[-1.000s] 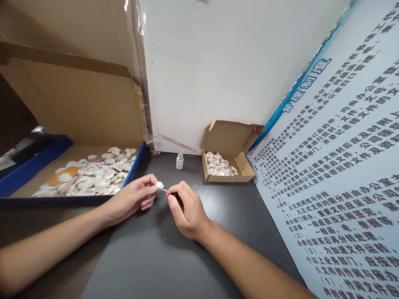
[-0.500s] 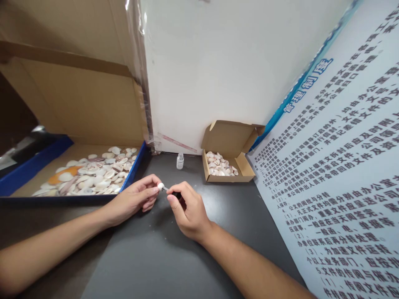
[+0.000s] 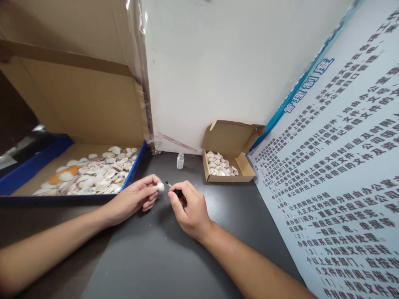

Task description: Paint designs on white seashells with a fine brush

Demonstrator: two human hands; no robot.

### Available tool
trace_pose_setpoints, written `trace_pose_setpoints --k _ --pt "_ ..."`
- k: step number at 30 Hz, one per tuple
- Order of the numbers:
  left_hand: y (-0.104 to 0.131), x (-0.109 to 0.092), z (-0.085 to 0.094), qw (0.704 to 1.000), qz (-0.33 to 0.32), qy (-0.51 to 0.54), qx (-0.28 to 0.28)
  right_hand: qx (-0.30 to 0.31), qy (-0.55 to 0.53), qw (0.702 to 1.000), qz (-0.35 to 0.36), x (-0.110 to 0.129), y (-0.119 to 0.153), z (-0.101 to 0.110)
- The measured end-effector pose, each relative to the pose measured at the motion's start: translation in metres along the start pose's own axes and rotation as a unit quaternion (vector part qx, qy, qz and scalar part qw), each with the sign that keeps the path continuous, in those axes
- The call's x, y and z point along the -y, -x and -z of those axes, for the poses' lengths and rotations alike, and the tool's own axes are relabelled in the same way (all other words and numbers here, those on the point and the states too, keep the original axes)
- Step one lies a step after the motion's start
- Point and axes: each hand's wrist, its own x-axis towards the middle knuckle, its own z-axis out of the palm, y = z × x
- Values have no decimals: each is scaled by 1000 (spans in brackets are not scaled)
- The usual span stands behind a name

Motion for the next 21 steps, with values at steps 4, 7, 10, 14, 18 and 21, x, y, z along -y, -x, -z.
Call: trace_pose_setpoints --k 4,7,10,14,18,21 --pt "0 -3 -1 1000 8 10 -1 11 -13 1000 13 0 1 0" --pt "1 -3 -1 1000 10 18 2 19 -15 1000 15 -1 2 0" --pt "1 -2 -1 1000 14 22 2 6 -16 1000 10 -2 2 0" --pt "0 -1 0 1000 15 21 5 31 -29 999 32 -1 1 0" --pt "0 -1 1 999 26 41 6 9 -15 1000 7 -1 1 1" --pt "0 -2 1 998 30 55 10 4 -24 1000 17 -1 1 1"
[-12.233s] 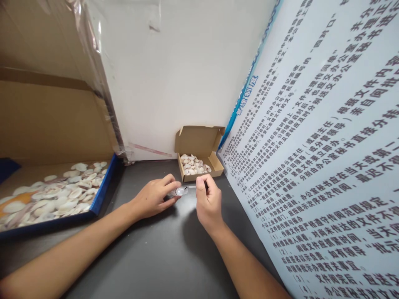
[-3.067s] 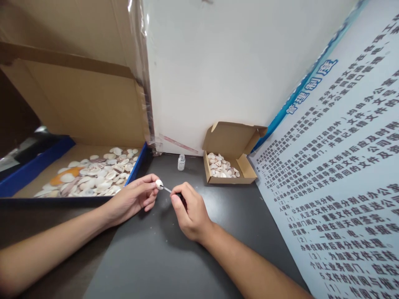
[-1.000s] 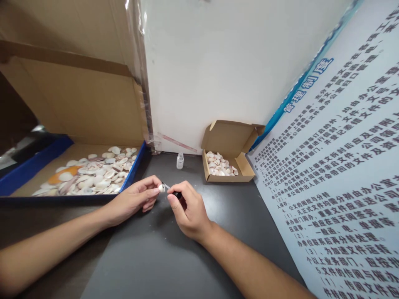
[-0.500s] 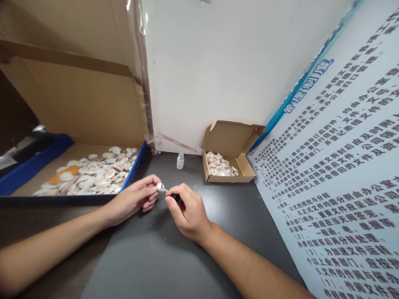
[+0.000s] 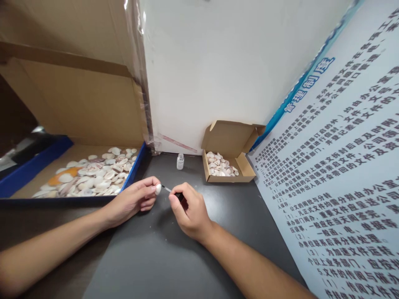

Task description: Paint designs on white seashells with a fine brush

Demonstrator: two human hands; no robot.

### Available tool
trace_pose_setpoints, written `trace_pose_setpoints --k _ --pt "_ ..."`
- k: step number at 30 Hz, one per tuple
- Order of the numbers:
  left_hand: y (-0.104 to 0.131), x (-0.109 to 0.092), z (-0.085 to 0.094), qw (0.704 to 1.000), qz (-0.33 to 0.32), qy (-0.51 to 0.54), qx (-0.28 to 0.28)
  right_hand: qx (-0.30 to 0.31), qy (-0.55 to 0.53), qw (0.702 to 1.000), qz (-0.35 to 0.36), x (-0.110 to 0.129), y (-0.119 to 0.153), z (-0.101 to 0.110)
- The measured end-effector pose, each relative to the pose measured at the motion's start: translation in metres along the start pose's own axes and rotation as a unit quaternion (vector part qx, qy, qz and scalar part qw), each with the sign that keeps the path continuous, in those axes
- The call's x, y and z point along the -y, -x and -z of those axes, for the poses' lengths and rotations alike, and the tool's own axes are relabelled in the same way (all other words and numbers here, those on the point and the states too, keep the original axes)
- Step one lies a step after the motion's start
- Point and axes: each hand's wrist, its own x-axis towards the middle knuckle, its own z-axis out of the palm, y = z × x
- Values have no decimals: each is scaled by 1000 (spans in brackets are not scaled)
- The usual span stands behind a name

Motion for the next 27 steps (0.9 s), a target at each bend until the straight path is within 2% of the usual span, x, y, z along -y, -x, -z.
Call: trace_pose_setpoints --k 4,9,14,19,24,27 --pt "0 1 1 1000 3 10 0 20 6 1000 1 -1 0 -1" --pt "1 1 1 1000 -1 11 -1 3 19 1000 -15 -1 -1 -1" --pt "1 1 2 1000 -4 12 3 19 7 1000 -13 -1 -1 -2" --pt "0 2 1 1000 -9 5 -1 2 12 1000 -23 -1 0 -2" --pt "0 1 1 1000 1 -7 -1 25 5 999 -28 -1 -1 -1" --pt "0 1 1 1000 -1 -12 -2 13 9 999 -37 -1 -2 -1"
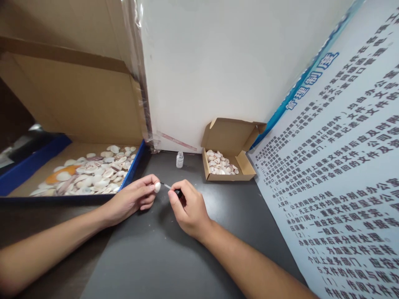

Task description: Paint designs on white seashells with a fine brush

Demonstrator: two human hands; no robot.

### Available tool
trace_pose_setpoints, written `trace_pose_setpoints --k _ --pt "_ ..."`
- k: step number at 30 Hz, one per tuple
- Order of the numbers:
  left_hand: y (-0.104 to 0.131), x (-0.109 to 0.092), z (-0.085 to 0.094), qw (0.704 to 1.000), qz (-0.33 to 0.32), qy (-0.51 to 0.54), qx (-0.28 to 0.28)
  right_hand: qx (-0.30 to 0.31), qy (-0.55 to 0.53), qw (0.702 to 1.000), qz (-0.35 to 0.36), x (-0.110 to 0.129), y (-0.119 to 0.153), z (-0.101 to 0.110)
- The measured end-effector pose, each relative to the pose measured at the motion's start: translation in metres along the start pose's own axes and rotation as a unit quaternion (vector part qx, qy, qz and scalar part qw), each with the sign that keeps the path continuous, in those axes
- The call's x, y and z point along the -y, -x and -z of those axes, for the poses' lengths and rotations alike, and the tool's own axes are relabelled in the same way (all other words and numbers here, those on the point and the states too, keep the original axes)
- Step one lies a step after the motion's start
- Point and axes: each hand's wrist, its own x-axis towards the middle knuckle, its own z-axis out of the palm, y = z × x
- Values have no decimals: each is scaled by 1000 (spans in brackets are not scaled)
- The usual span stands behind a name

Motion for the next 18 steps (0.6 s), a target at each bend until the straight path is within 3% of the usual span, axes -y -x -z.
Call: trace_pose_setpoints --k 18 --pt "-2 0 1 1000 -21 -22 -2 -8 -4 1000 24 1 0 1"
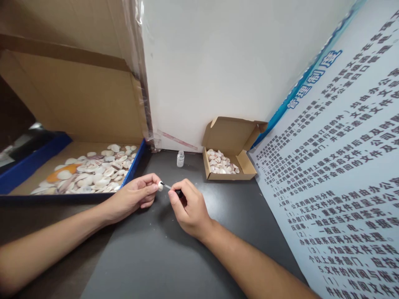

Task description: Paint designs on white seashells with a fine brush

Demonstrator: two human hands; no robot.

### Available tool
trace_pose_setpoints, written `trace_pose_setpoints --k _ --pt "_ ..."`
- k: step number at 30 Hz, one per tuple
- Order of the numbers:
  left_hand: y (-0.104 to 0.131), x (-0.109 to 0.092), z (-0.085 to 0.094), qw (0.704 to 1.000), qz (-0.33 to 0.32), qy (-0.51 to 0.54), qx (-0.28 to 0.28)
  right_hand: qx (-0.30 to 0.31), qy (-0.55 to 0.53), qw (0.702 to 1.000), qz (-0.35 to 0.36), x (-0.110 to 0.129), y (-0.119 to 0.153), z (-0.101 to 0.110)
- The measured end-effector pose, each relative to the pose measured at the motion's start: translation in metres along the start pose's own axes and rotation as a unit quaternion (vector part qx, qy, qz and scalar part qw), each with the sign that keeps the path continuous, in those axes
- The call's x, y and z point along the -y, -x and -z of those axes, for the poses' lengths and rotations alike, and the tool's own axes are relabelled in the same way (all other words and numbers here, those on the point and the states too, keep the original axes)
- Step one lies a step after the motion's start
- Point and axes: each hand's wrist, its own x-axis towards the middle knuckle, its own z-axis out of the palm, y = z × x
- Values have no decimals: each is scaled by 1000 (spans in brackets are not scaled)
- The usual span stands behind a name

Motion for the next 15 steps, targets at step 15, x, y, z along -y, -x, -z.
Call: trace_pose_setpoints --k 15 --pt "0 2 1 1000 -1 -8 18 8 -5 1000 18 1 1 1"
